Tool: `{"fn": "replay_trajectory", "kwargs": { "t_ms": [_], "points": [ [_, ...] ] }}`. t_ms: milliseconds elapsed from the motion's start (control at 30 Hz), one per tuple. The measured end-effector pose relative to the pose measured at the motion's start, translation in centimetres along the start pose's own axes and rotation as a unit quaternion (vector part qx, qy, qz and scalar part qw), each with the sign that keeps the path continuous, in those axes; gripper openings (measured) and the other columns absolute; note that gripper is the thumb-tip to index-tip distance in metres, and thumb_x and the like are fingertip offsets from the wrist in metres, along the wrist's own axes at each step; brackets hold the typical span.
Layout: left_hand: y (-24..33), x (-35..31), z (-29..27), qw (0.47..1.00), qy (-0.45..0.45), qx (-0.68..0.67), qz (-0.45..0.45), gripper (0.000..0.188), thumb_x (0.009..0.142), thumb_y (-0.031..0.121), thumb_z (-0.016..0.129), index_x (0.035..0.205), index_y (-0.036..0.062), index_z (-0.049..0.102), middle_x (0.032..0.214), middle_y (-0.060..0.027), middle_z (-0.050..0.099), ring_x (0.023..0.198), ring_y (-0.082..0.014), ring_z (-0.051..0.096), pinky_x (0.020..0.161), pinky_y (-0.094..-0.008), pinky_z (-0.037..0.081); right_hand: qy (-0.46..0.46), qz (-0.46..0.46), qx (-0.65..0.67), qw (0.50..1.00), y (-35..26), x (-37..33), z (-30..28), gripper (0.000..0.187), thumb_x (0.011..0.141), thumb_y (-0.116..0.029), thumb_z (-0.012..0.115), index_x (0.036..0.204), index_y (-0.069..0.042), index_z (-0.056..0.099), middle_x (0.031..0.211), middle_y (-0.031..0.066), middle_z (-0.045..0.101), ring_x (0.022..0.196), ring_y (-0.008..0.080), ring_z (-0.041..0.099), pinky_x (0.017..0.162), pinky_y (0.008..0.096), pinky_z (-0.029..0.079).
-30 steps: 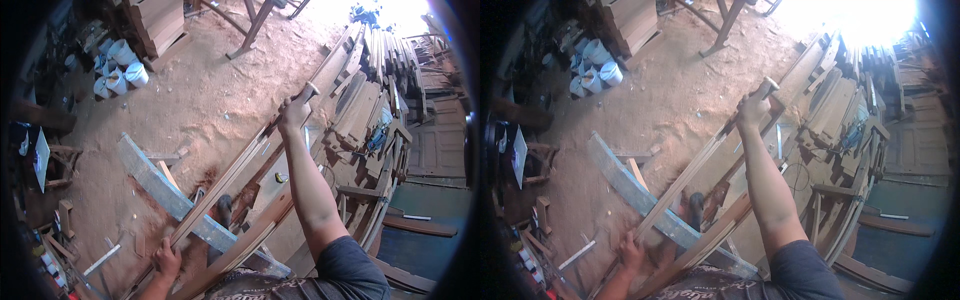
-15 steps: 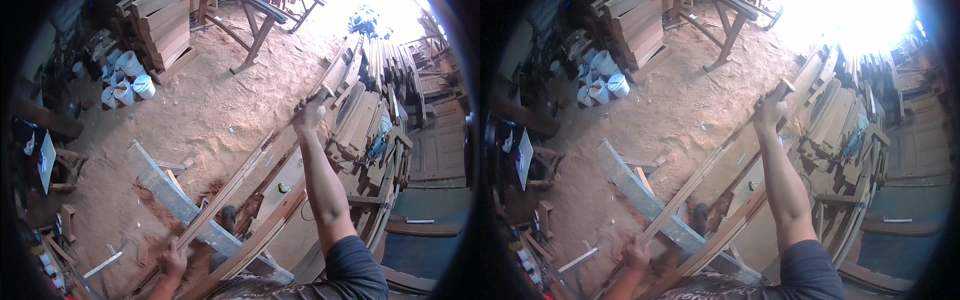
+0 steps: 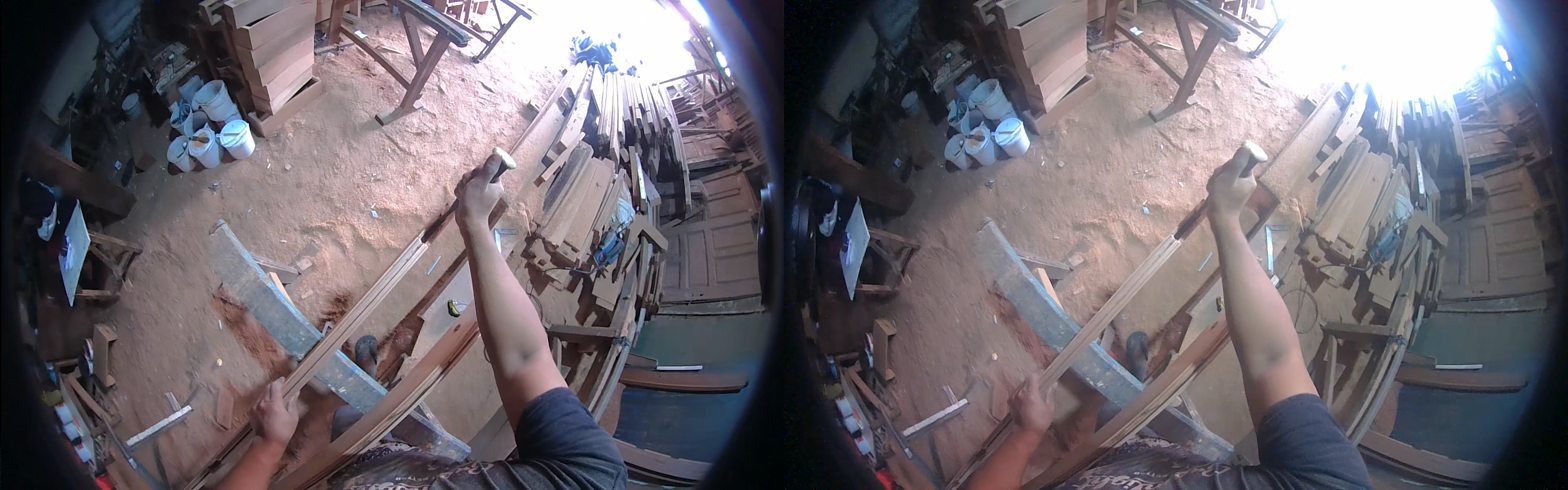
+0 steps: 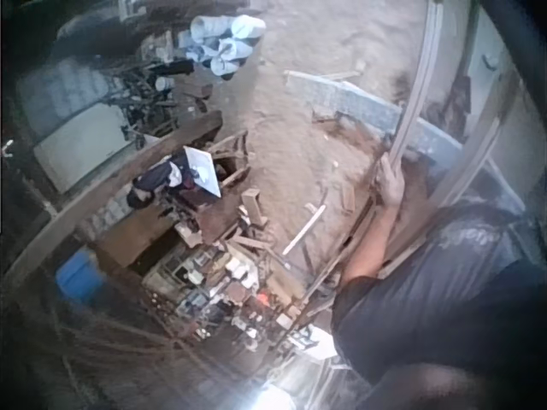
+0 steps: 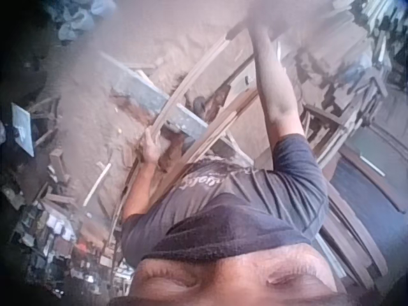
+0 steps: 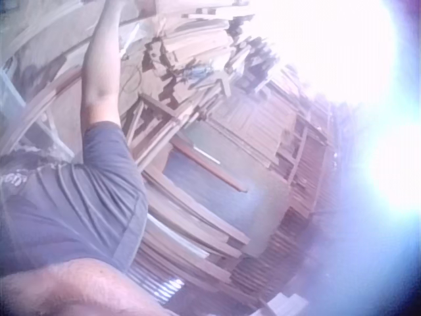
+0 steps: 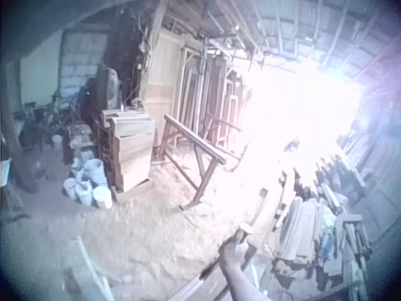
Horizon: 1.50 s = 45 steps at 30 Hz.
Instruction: The person selects long wooden planks from a stack and positions them on a workbench. They use a hammer to drive nails into the wood to join the pieces together, forming a rectangular frame structure. The person repeatedly adjusts the wood and hammers nails to secure the joints.
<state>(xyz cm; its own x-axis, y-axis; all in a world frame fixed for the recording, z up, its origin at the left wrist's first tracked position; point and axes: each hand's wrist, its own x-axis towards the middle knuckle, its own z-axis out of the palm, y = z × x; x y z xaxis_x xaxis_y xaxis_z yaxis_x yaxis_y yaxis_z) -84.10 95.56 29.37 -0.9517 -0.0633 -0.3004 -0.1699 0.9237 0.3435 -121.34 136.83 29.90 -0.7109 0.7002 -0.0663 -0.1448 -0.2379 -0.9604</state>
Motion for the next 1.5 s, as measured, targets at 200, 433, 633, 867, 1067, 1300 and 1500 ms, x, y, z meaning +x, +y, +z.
{"fn": "replay_trajectory", "kwargs": {
  "t_ms": [200, 433, 633, 867, 1067, 1300, 1500],
  "points": [
    [-1.4, -1.2, 0.3, 1.000, 0.014, -0.006, 0.024, 0.038, 0.085, 0.028, 0.078, 0.113, 0.0051, 0.064, 0.097, -0.0223, 0.071, 0.091, -0.0430, 0.069, 0.077, -0.0517, 0.054, 0.029, 0.027, -0.023, 0.999, -0.3, -1.7, 1.0, 0.065, 0.093, -0.074, 0.054, 0.072, -0.013, 0.045, 0.055, 0.0001, 0.042, 0.043, 0.0141, 0.043, 0.041, 0.0299, 0.035],
    [-0.9, -0.6, 1.0, 1.000, 0.003, 0.019, 0.002, 0.045, 0.086, 0.035, 0.077, 0.117, 0.0062, 0.061, 0.097, -0.0226, 0.071, 0.090, -0.0430, 0.069, 0.077, -0.0517, 0.054, 0.019, 0.234, 0.048, 0.971, -6.5, -0.1, 0.2, 0.063, 0.096, -0.075, 0.045, 0.073, -0.018, 0.037, 0.056, -0.0039, 0.032, 0.046, 0.0097, 0.032, 0.041, 0.0273, 0.027],
    [0.8, 0.1, -1.2, 1.000, 0.009, 0.028, -0.005, 0.052, 0.082, 0.043, 0.080, 0.110, 0.0048, 0.060, 0.107, -0.0214, 0.069, 0.096, -0.0410, 0.069, 0.081, -0.0522, 0.054, 0.049, -0.001, 0.145, 0.988, -16.9, -3.2, -5.9, 0.052, 0.098, -0.069, 0.051, 0.097, -0.017, 0.045, 0.066, -0.0046, 0.037, 0.051, 0.0057, 0.037, 0.042, 0.0222, 0.031],
    [-3.8, 5.4, -0.8, 0.996, 0.036, -0.011, -0.083, 0.082, 0.067, 0.058, 0.088, 0.119, 0.0030, 0.059, 0.124, -0.0209, 0.065, 0.118, -0.0390, 0.061, 0.099, -0.0498, 0.050, -0.023, -0.055, 0.190, 0.980, -19.5, -19.0, -20.1, 0.054, 0.094, -0.070, 0.055, 0.092, -0.016, 0.051, 0.064, -0.0025, 0.037, 0.052, 0.0102, 0.039, 0.041, 0.0238, 0.030],
    [-3.5, 2.2, -0.9, 0.995, 0.033, 0.089, -0.042, 0.110, 0.070, 0.056, 0.086, 0.156, 0.0106, 0.036, 0.153, -0.0227, 0.045, 0.142, -0.0396, 0.042, 0.118, -0.0487, 0.036, 0.083, -0.105, 0.034, 0.990, -20.1, -26.0, -41.8, 0.053, 0.095, -0.068, 0.056, 0.096, -0.016, 0.052, 0.069, -0.0037, 0.045, 0.051, 0.0067, 0.045, 0.042, 0.0206, 0.035],
    [-8.4, -0.6, 3.0, 0.982, 0.082, 0.165, 0.038, 0.095, 0.078, 0.021, 0.081, 0.160, 0.0183, 0.032, 0.158, -0.0219, 0.040, 0.145, -0.0431, 0.039, 0.119, -0.0506, 0.035, 0.362, -0.036, -0.077, 0.928, -19.0, -38.0, -55.8, 0.048, 0.101, -0.061, 0.055, 0.085, -0.017, 0.045, 0.067, -0.0069, 0.038, 0.050, 0.0030, 0.037, 0.042, 0.0207, 0.031],
    [-10.8, 3.1, -5.4, 0.999, 0.031, 0.040, -0.013, 0.056, 0.077, 0.019, 0.084, 0.127, 0.0036, 0.063, 0.120, -0.0274, 0.068, 0.115, -0.0434, 0.065, 0.097, -0.0501, 0.052, 0.377, -0.019, -0.154, 0.913, -16.9, -43.9, -63.2, 0.046, 0.102, -0.059, 0.056, 0.084, -0.018, 0.045, 0.064, -0.0073, 0.037, 0.049, 0.0025, 0.035, 0.043, 0.0199, 0.029]
  ]
}}
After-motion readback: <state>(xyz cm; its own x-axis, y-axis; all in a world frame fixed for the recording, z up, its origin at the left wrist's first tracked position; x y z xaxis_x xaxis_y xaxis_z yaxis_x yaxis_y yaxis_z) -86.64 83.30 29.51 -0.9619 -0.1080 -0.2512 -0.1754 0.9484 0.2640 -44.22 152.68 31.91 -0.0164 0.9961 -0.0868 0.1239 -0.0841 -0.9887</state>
